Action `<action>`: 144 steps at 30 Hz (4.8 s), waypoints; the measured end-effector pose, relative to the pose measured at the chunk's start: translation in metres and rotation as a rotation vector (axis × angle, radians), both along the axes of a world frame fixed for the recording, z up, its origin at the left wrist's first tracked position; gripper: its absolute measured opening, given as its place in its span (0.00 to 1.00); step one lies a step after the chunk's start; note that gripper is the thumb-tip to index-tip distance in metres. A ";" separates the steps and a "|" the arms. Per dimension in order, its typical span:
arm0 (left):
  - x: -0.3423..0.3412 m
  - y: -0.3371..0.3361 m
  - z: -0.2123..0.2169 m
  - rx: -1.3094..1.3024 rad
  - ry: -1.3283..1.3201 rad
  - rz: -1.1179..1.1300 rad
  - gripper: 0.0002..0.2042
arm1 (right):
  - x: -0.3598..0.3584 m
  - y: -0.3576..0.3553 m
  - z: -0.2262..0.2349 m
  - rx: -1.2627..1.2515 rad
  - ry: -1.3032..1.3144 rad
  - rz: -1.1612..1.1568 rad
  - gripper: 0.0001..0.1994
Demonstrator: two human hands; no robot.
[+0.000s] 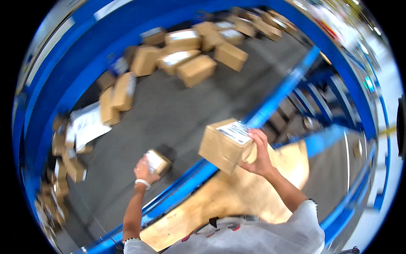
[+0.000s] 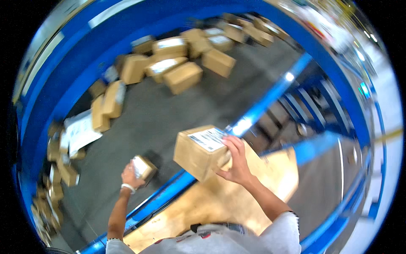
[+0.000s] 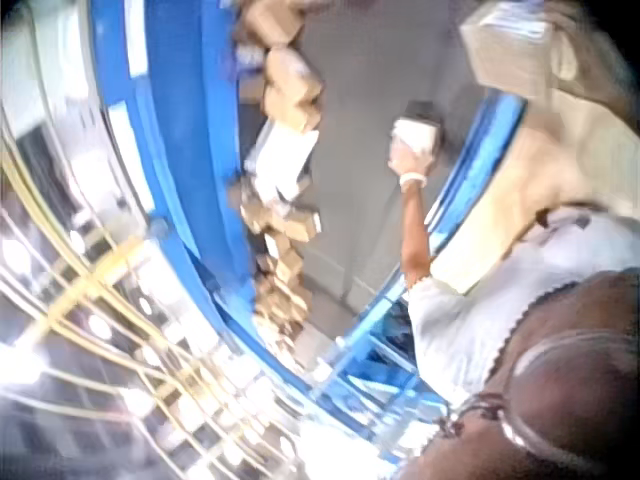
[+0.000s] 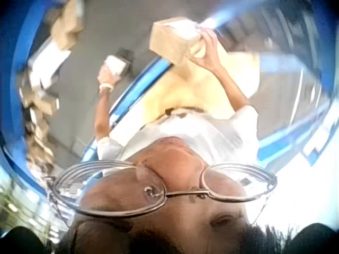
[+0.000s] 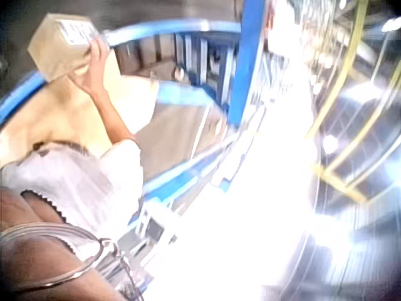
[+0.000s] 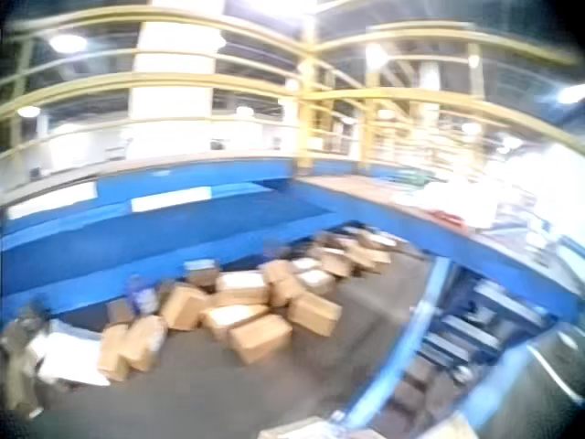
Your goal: The person stands at a conveyor belt in a warehouse, picking up cardboard boxes and envelopes. They place the items onto a wooden scanning station to read labels, then transfer them to a secondary conveyor belt. The process is repetitive, involving handling various package sizes and types.
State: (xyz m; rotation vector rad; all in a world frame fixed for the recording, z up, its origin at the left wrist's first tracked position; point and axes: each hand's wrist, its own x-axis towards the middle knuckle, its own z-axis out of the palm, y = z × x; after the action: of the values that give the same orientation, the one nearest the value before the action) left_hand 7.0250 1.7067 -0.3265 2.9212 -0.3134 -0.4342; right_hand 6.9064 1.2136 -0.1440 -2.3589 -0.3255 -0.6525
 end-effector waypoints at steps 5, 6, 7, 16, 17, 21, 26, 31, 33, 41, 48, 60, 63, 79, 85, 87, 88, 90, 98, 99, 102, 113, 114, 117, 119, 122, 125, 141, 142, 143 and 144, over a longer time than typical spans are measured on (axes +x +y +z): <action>0.014 -0.165 0.113 -0.698 -0.133 -0.195 0.56 | -0.298 -0.069 -0.006 -0.006 0.277 -0.832 0.52; 0.007 -0.215 0.155 -0.774 -0.109 -0.369 0.56 | -0.342 -0.065 -0.019 -0.042 0.285 -0.978 0.52; -0.009 -0.266 0.190 -0.807 -0.079 -0.567 0.55 | -0.389 -0.059 -0.029 -0.077 0.300 -1.128 0.51; -0.179 -0.488 0.161 -0.497 -0.060 -1.492 0.57 | -0.522 0.062 -0.102 0.435 0.125 -2.046 0.43; -0.187 -0.484 0.150 -0.502 -0.078 -1.490 0.56 | -0.520 0.062 -0.107 0.744 0.005 -2.031 0.41; -0.194 -0.470 0.152 -0.426 -0.072 -1.340 0.53 | -0.465 0.020 -0.078 1.600 -0.300 -1.706 0.37; -0.181 -0.452 0.158 -0.532 0.092 -1.139 0.48 | -0.480 -0.178 -0.112 1.490 -0.380 -1.656 0.32; -0.189 -0.478 0.167 -0.644 0.225 -1.142 0.47 | -0.506 -0.285 -0.080 1.563 -0.189 -1.863 0.34; -0.186 -0.494 0.176 -0.655 0.220 -1.155 0.47 | -0.474 -0.247 -0.074 1.515 -0.021 -1.630 0.29; -0.312 -0.588 0.190 -0.630 0.454 -1.403 0.43 | -0.454 -0.077 0.015 2.110 0.183 -1.188 0.23; -0.377 -0.619 0.149 -0.862 0.922 -1.585 0.44 | -0.505 -0.130 -0.070 1.936 -0.171 -1.438 0.30; 0.030 -0.453 0.102 -0.999 0.146 0.055 0.28 | -0.348 -0.553 -0.161 0.642 -0.339 -1.580 0.26; 0.139 -0.383 0.075 -0.497 -0.355 -0.027 0.39 | -0.091 -0.517 -0.114 1.039 0.118 -0.658 0.23; 0.341 -0.401 -0.012 0.177 -0.364 -0.079 0.53 | 0.396 -0.304 -0.147 -0.132 0.586 -0.014 0.51; 0.210 -0.483 0.015 0.060 -0.162 0.034 0.52 | 0.220 -0.494 0.003 -0.094 0.032 0.149 0.50; 0.186 -0.548 0.041 -0.096 -0.208 -0.028 0.52 | 0.122 -0.549 0.050 0.045 0.140 0.091 0.51; 0.176 -0.601 0.068 -0.191 -0.245 -0.093 0.52 | 0.065 -0.570 0.066 0.105 0.208 -0.013 0.51; 0.150 -0.708 0.140 -0.344 -0.372 -0.253 0.51 | -0.049 -0.603 0.088 0.184 0.303 -0.255 0.52; -0.037 -1.069 0.265 -0.830 -0.414 -1.419 0.50 | -0.423 -0.595 0.068 -0.158 0.476 -1.323 0.47; -0.067 -1.096 0.254 -0.808 -0.370 -1.526 0.50 | -0.448 -0.581 0.056 -0.202 0.478 -1.442 0.47; -0.153 -1.156 0.225 -0.774 -0.336 -1.648 0.49 | -0.489 -0.551 0.028 0.128 0.339 -1.903 0.47; -0.169 -1.157 0.224 -0.784 -0.160 -1.266 0.38 | -0.476 -0.725 0.014 1.583 -0.793 -1.674 0.40; -0.157 -1.170 0.218 -0.782 -0.071 -1.185 0.38 | -0.498 -0.766 0.011 1.585 -0.791 -1.738 0.40; -0.120 -1.210 0.184 -0.797 0.408 -0.914 0.40 | -0.524 -0.844 -0.005 1.668 -0.495 -1.902 0.40; -0.110 -1.225 0.185 -0.793 0.699 -0.793 0.42 | -0.492 -0.848 -0.004 1.618 -0.146 -1.682 0.41; -0.124 -1.226 0.193 -0.757 1.045 -0.769 0.44 | -0.408 -0.785 0.039 1.759 0.280 -1.149 0.44; -0.176 -1.229 0.211 -0.794 1.101 -0.904 0.43 | -0.363 -0.732 0.065 1.483 0.166 -1.336 0.40; -0.363 -1.285 0.264 -0.600 1.478 -1.656 0.31 | -0.452 -0.681 0.084 1.530 -0.720 -2.008 0.38; -0.363 -1.291 0.271 -0.567 1.496 -1.639 0.32 | -0.441 -0.694 0.097 1.644 -0.745 -1.988 0.39; -0.365 -1.294 0.276 -0.536 1.518 -1.614 0.34 | -0.422 -0.710 0.113 1.713 -0.700 -1.936 0.39; -0.366 -1.298 0.281 -0.504 1.545 -1.588 0.35 | -0.424 -0.729 0.102 1.722 -0.726 -1.882 0.40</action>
State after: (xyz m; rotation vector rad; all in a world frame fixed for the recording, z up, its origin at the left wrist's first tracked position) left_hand 6.6591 0.4085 -0.0455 0.6667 -1.7889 -1.9475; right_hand 6.4821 0.4848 -0.0422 -0.0750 1.6375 -1.5015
